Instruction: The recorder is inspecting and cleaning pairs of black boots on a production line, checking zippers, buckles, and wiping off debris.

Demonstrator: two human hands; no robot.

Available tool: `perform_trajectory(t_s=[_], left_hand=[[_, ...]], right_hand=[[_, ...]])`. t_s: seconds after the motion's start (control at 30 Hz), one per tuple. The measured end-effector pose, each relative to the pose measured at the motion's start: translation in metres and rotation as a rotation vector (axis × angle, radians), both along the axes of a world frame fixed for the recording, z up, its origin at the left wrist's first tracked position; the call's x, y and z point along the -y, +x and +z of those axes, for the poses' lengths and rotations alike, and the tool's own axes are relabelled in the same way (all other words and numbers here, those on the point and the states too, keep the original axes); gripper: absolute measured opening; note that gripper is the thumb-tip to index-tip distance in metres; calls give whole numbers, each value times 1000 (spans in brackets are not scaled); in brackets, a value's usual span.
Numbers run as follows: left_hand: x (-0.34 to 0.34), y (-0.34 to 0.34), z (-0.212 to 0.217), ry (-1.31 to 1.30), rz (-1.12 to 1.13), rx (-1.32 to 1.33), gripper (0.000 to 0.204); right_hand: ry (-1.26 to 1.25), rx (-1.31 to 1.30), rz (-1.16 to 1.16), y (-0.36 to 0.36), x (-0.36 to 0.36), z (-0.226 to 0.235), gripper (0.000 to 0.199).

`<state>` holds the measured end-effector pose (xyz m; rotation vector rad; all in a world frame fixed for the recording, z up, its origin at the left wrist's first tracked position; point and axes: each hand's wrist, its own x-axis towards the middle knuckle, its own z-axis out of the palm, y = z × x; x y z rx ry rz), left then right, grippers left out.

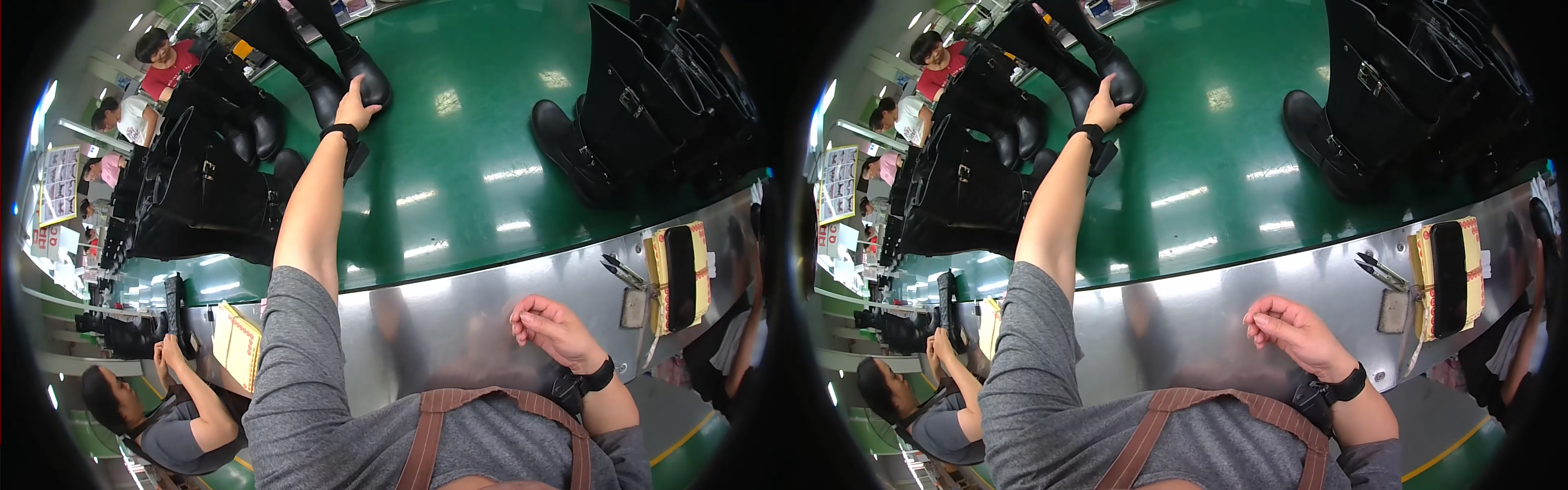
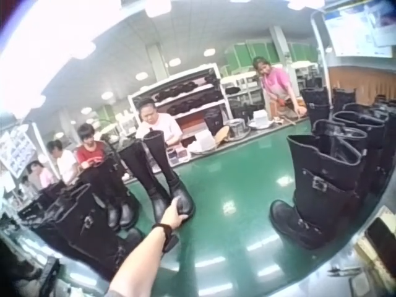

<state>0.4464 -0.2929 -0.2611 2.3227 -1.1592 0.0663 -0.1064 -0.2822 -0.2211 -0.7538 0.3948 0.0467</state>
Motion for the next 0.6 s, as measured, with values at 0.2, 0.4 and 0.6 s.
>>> perform_trajectory(t_s=[0.2,0.4,0.6], left_hand=[[-1,-33,12,251,29,101,103],[22,-49,6,241,301,202,94],[-25,-83,50,184,160,278,73]], right_hand=[[-20,4,10,1,1,2,15],[-18,-30,11,0,2,0,16],[7,-11,8,-1,1,-7,17]])
